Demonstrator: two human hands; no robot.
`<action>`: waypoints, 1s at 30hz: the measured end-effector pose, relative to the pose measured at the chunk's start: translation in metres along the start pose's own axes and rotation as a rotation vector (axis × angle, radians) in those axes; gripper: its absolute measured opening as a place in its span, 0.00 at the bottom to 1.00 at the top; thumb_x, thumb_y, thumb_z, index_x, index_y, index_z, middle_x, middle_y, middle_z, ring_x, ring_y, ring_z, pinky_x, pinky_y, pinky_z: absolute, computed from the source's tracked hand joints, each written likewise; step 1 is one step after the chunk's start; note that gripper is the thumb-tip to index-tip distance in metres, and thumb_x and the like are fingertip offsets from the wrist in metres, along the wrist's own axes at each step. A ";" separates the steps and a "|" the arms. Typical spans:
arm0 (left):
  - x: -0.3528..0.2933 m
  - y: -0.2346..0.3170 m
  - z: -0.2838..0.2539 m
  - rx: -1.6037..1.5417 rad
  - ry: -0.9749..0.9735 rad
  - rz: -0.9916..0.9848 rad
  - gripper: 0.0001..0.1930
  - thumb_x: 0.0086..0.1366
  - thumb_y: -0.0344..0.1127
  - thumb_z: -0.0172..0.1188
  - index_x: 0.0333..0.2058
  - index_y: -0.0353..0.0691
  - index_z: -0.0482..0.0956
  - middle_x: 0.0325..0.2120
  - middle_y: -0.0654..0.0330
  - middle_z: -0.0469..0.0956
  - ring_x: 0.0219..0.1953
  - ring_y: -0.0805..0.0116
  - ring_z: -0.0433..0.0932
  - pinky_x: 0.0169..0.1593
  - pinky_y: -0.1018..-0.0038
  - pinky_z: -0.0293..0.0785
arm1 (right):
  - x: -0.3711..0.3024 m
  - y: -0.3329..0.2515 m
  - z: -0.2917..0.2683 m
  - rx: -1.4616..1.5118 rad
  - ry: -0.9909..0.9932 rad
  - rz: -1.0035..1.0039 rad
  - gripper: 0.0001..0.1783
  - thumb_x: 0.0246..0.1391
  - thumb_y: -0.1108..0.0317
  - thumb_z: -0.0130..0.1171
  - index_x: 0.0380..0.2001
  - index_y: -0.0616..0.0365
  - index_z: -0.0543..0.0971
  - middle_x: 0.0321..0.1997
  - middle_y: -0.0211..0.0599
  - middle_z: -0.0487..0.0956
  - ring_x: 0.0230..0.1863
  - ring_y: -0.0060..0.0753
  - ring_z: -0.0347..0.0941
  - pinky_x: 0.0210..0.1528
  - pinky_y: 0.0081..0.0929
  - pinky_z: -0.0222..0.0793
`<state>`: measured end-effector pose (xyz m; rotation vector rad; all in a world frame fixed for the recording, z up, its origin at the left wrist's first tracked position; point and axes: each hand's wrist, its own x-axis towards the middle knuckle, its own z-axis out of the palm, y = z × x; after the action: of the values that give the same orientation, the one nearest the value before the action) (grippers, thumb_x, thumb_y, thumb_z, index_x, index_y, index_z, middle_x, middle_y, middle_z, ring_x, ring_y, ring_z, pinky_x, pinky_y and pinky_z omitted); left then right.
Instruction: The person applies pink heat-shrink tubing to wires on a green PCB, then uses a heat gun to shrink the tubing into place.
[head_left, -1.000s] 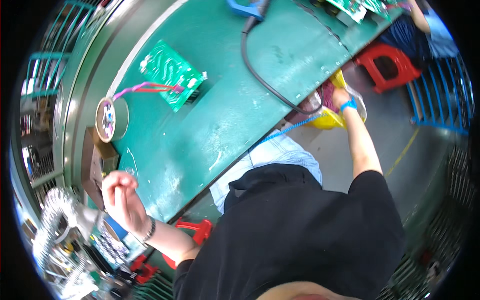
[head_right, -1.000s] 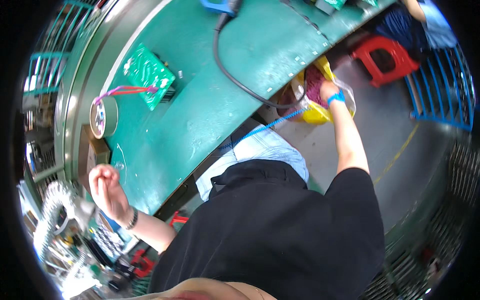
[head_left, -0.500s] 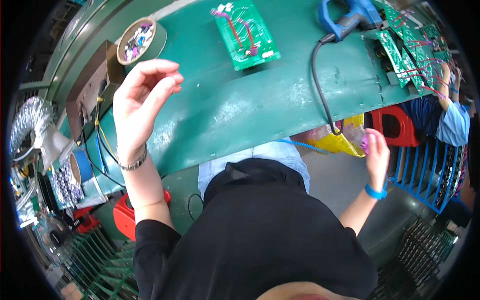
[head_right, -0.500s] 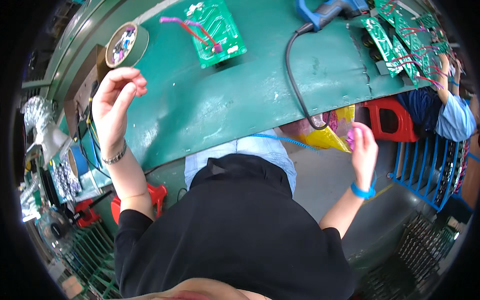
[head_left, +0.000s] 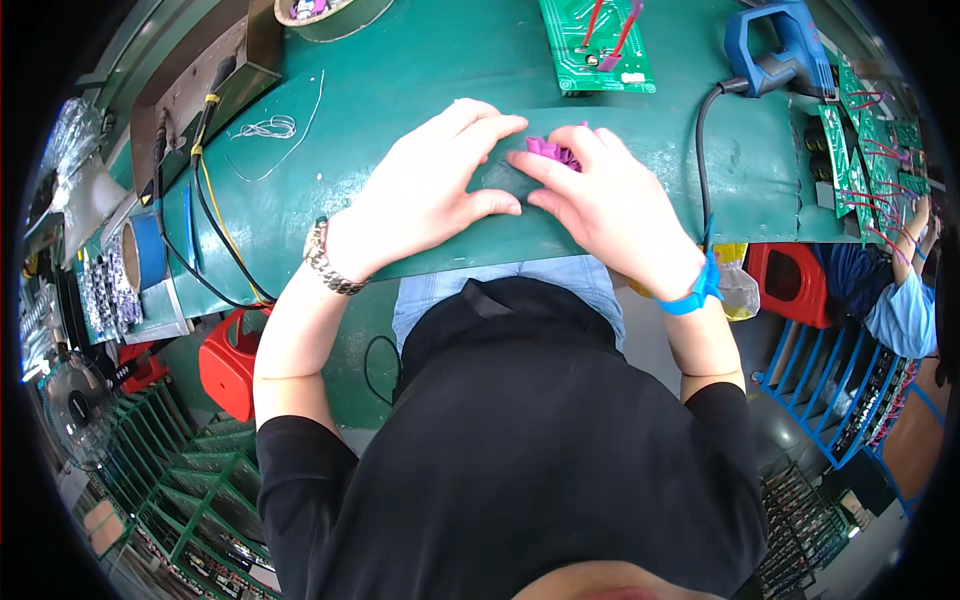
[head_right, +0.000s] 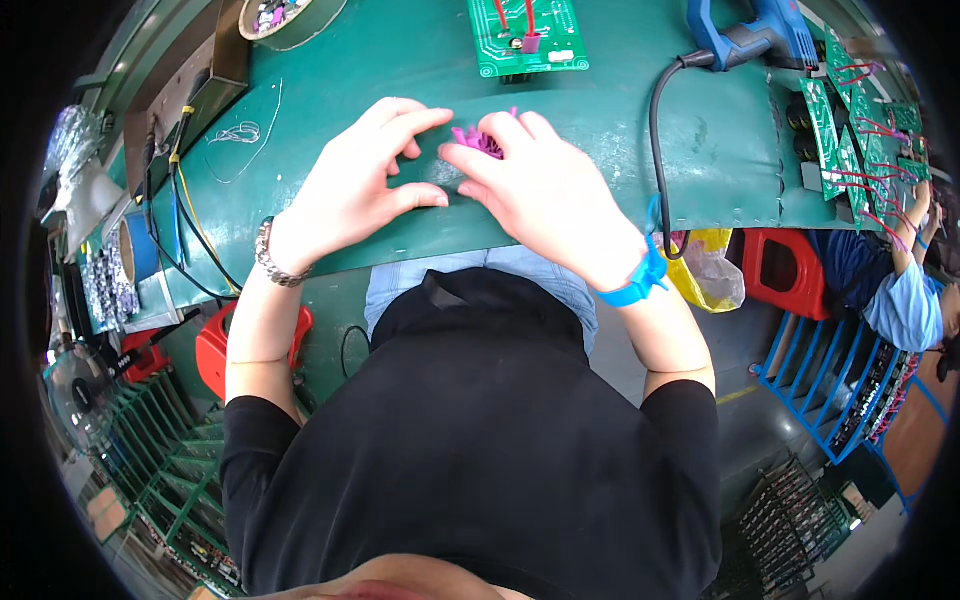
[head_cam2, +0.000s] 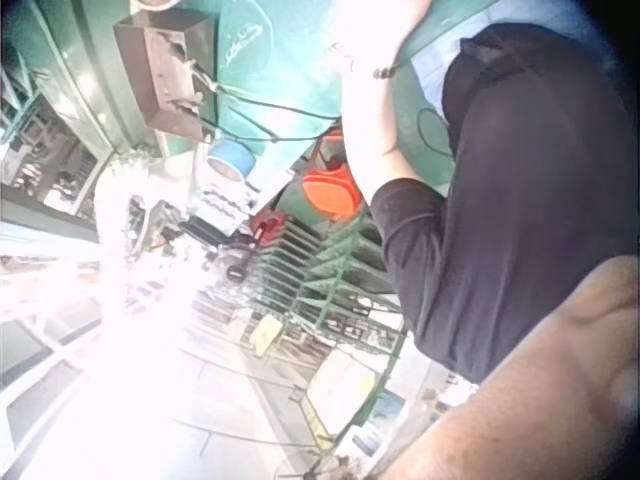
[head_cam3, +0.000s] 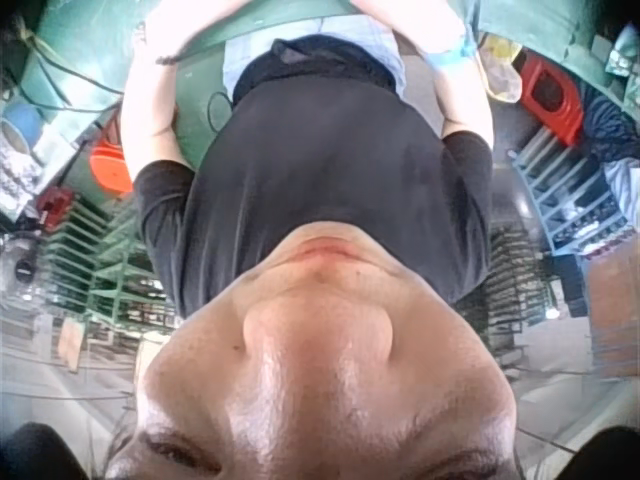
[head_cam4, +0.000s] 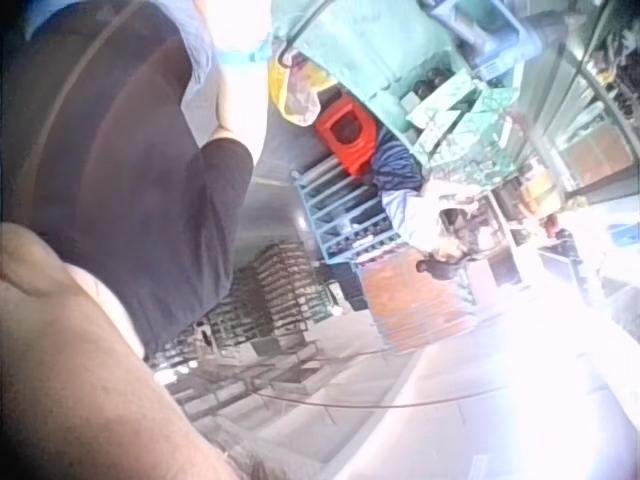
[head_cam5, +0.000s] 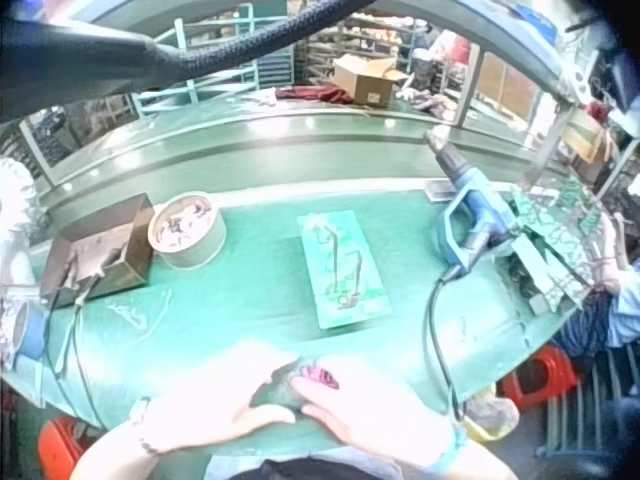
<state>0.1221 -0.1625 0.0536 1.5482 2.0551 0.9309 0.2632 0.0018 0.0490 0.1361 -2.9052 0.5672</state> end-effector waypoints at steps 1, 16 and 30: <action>0.000 -0.004 0.006 0.044 0.032 0.025 0.32 0.47 0.34 0.72 0.52 0.40 0.71 0.43 0.59 0.72 0.34 0.68 0.74 0.37 0.76 0.74 | 0.000 0.001 -0.003 0.002 -0.010 0.000 0.18 0.48 0.64 0.62 0.45 0.50 0.75 0.42 0.35 0.71 0.42 0.38 0.70 0.40 0.31 0.73; 0.010 -0.009 0.001 0.126 0.013 0.093 0.33 0.46 0.35 0.72 0.53 0.42 0.71 0.43 0.60 0.71 0.34 0.66 0.75 0.40 0.73 0.75 | -0.032 0.046 -0.024 0.314 0.191 0.261 0.16 0.54 0.80 0.55 0.47 0.58 0.78 0.48 0.37 0.75 0.40 0.28 0.75 0.37 0.23 0.73; 0.055 0.006 -0.036 0.125 0.194 0.120 0.24 0.56 0.34 0.66 0.52 0.41 0.73 0.43 0.60 0.76 0.35 0.72 0.74 0.39 0.76 0.73 | -0.028 0.042 -0.027 0.310 0.181 0.409 0.07 0.54 0.69 0.60 0.37 0.56 0.81 0.31 0.34 0.78 0.31 0.33 0.76 0.33 0.24 0.72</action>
<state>0.0855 -0.1185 0.0869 1.7231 2.2113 1.0511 0.2898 0.0523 0.0527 -0.4553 -2.6561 1.0331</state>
